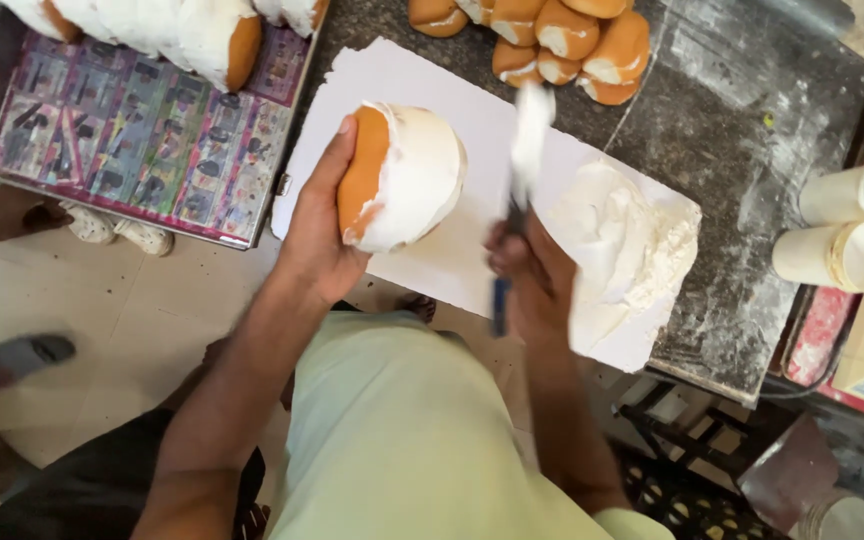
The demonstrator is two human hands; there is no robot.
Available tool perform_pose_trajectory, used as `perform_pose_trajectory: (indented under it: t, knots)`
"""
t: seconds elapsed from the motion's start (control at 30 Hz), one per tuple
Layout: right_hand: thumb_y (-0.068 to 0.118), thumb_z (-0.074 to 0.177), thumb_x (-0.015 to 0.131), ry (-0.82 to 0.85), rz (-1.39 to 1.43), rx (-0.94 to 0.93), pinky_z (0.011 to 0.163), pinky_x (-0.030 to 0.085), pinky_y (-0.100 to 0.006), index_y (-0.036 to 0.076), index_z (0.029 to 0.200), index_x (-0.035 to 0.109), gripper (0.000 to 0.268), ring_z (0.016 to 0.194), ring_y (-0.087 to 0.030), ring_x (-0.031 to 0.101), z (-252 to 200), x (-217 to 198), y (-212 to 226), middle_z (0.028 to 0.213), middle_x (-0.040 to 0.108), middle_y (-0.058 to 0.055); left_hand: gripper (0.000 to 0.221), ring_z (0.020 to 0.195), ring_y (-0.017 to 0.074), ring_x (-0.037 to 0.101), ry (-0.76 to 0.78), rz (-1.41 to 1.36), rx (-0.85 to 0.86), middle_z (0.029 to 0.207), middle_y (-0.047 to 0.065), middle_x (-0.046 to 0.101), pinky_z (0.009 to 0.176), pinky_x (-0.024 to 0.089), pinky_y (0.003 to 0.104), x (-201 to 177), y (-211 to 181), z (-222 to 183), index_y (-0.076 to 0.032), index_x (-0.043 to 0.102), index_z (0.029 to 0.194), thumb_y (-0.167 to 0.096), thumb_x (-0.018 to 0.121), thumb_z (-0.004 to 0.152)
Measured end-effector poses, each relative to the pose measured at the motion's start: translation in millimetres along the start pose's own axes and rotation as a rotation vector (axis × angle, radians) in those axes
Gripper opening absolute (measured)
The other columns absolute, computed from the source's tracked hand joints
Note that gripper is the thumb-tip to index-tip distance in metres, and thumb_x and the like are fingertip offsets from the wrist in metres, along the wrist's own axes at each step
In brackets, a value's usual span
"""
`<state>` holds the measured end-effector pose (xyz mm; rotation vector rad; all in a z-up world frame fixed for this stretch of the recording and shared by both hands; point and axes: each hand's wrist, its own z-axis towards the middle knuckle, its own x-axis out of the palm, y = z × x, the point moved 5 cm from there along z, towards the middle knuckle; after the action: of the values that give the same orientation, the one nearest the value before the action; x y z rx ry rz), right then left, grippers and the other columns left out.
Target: Spreading white cream onto split buns and placing them into a storage tray.
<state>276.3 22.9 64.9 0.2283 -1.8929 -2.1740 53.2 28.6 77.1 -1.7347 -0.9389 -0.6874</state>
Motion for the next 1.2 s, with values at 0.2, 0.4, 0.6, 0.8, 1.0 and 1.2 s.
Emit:
perform_pose_trajectory:
  t: [0.2, 0.4, 0.6, 0.8, 1.0, 1.2]
  knots:
    - [-0.002, 0.106, 0.063, -0.071, -0.335, -0.304, 0.086, 0.051, -0.03, -0.002, 0.147, 0.054, 0.041, 0.098, -0.02, 0.059, -24.5, 28.2, -6.9, 0.113, 0.061, -0.012, 0.054, 0.115, 0.0195, 0.068, 0.072, -0.089, -0.061, 0.129, 0.007, 0.068, 0.097, 0.058, 0.039, 13.8, 5.9, -2.8, -0.009, 0.055, 0.142, -0.047, 0.049, 0.105]
    - [-0.004, 0.108, 0.056, -0.019, -0.39, -0.309, 0.092, 0.055, -0.033, 0.002, 0.142, 0.058, 0.035, 0.103, -0.023, 0.062, -10.4, -9.0, 5.9, 0.114, 0.061, -0.013, 0.055, 0.119, 0.0196, 0.066, 0.06, -0.049, 0.001, 0.133, 0.008, 0.066, 0.101, 0.056, 0.038, 7.9, -6.2, -5.7, -0.007, 0.053, 0.145, -0.047, 0.047, 0.107]
    - [-0.009, 0.102, 0.062, 0.132, -0.622, -0.378, 0.073, 0.049, -0.028, 0.005, 0.14, 0.062, 0.041, 0.087, -0.016, 0.059, 16.1, 3.5, 46.7, 0.101, 0.063, -0.01, 0.06, 0.128, 0.0192, 0.062, 0.042, 0.081, 0.19, 0.139, 0.009, 0.062, 0.11, 0.052, 0.038, 17.0, -11.7, -7.1, -0.005, 0.05, 0.147, -0.05, 0.046, 0.108]
    - [-0.011, 0.102, 0.063, 0.026, -0.707, -0.408, 0.073, 0.05, -0.026, 0.007, 0.143, 0.06, 0.044, 0.088, -0.015, 0.058, -7.8, 16.9, 35.2, 0.105, 0.061, -0.009, 0.055, 0.133, 0.0197, 0.057, 0.045, -0.15, 0.236, 0.144, 0.007, 0.058, 0.115, 0.049, 0.041, 10.2, 5.3, -17.1, -0.007, 0.045, 0.15, -0.044, 0.047, 0.11]
    - [-0.007, 0.103, 0.063, -0.079, -0.399, -0.189, 0.078, 0.05, -0.024, 0.003, 0.147, 0.056, 0.046, 0.088, -0.012, 0.057, -14.0, 39.7, 19.9, 0.102, 0.06, -0.007, 0.046, 0.134, 0.021, 0.058, 0.113, -0.254, 0.276, 0.143, 0.006, 0.058, 0.114, 0.049, 0.043, 12.3, 31.2, -13.1, -0.009, 0.044, 0.148, -0.032, 0.055, 0.109]
    - [-0.002, 0.104, 0.063, -0.14, -0.607, -0.241, 0.08, 0.054, -0.024, 0.004, 0.145, 0.058, 0.042, 0.091, -0.011, 0.061, -28.4, 12.2, -8.5, 0.107, 0.062, -0.008, 0.042, 0.129, 0.0228, 0.061, 0.109, -0.277, 0.444, 0.14, 0.009, 0.06, 0.111, 0.052, 0.042, -0.4, 26.7, -3.3, -0.005, 0.047, 0.146, -0.018, 0.063, 0.11]
